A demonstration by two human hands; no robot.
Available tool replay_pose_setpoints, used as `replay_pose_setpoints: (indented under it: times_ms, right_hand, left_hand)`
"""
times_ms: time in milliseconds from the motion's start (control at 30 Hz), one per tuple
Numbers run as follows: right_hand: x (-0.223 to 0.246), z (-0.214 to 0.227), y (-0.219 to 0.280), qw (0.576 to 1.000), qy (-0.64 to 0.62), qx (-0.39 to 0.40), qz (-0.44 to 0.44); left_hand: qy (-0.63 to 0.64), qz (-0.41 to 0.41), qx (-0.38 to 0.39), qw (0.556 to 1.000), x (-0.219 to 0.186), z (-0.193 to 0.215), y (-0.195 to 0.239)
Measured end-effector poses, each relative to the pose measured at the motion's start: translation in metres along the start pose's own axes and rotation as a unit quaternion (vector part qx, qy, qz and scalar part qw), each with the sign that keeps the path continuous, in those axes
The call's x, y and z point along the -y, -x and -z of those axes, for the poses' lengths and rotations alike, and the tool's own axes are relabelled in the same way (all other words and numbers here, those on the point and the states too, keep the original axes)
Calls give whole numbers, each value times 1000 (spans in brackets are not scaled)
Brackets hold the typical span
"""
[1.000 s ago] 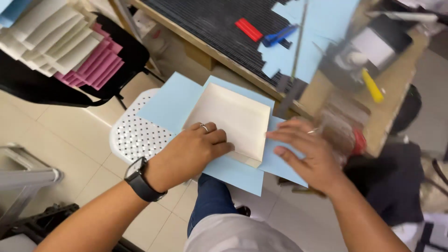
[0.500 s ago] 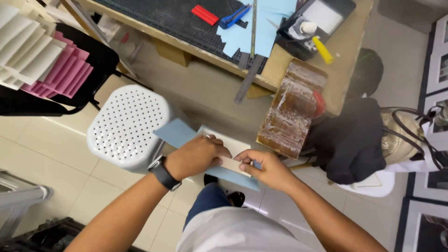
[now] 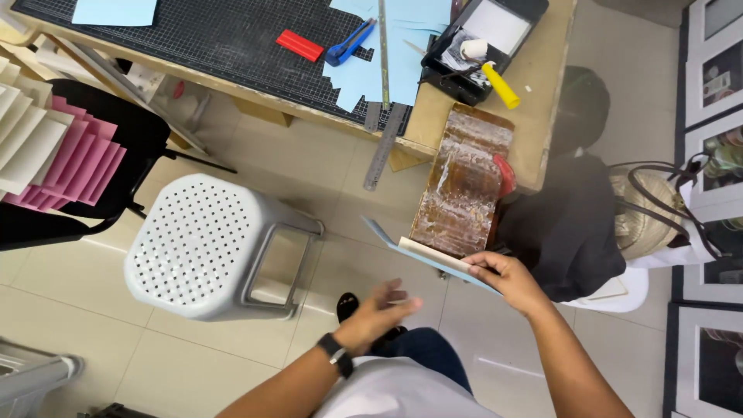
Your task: Applying glue to paper strips and attaching them to box components to assemble small boxes
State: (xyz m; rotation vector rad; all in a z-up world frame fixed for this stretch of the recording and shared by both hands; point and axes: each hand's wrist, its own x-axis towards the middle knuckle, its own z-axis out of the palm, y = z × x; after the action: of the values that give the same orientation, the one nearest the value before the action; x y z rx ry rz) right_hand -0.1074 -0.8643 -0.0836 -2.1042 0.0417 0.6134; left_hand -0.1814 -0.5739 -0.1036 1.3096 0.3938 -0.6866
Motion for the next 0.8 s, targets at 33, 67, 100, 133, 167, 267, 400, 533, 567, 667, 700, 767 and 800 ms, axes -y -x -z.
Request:
replay_pose_setpoints:
  times_ms: [33,67,100,133,167,267,400,533,567,667,700,767,800]
  right_hand:
    - [-3,1,-2,1000,3,-7,5]
    - [-5,4,-3,1000,6,-13,11]
    - [-19,2,-8,1000,8,-11,13]
    - [-32,2,-13,999,-3,-18,42]
    - [-45,3,-19,997,-14,-25,71]
    - [-30,8,-14,997,-33,-5,66]
    - [-53,26,-38,985,112,8,128]
    - [11,60,-67,971,164,39,172]
    - [29,65,-82,962,182,39,202]
    - [102,40,-142,933,191,31,305]
    - [116,22,-179,931,192,38,310]
    - [150,-18,-256,904,283,-6,322]
    - [169,-38,-290,902,280,-6,328]
  left_hand:
    - [44,57,38,997,-1,-15,-9]
    - [90,112,75,987,-3,-32,-18]
    - [92,110,73,987,-10,-45,-23]
    - [146,112,76,980,-18,-59,-30]
    - [200,114,80,970,-27,-73,-37]
    - [280,133,28,950,-26,-100,-60]
    - [264,78,-9,961,-25,-115,-74]
    - [320,118,-107,934,-29,-133,-71]
    - [307,105,-119,938,-31,-134,-71]
    - [307,152,-133,930,-21,-134,-79]
    - [313,149,-138,928,-13,-139,-81]
    - [300,118,-143,936,1,-138,-89]
    - [300,112,-147,936,8,-134,-99]
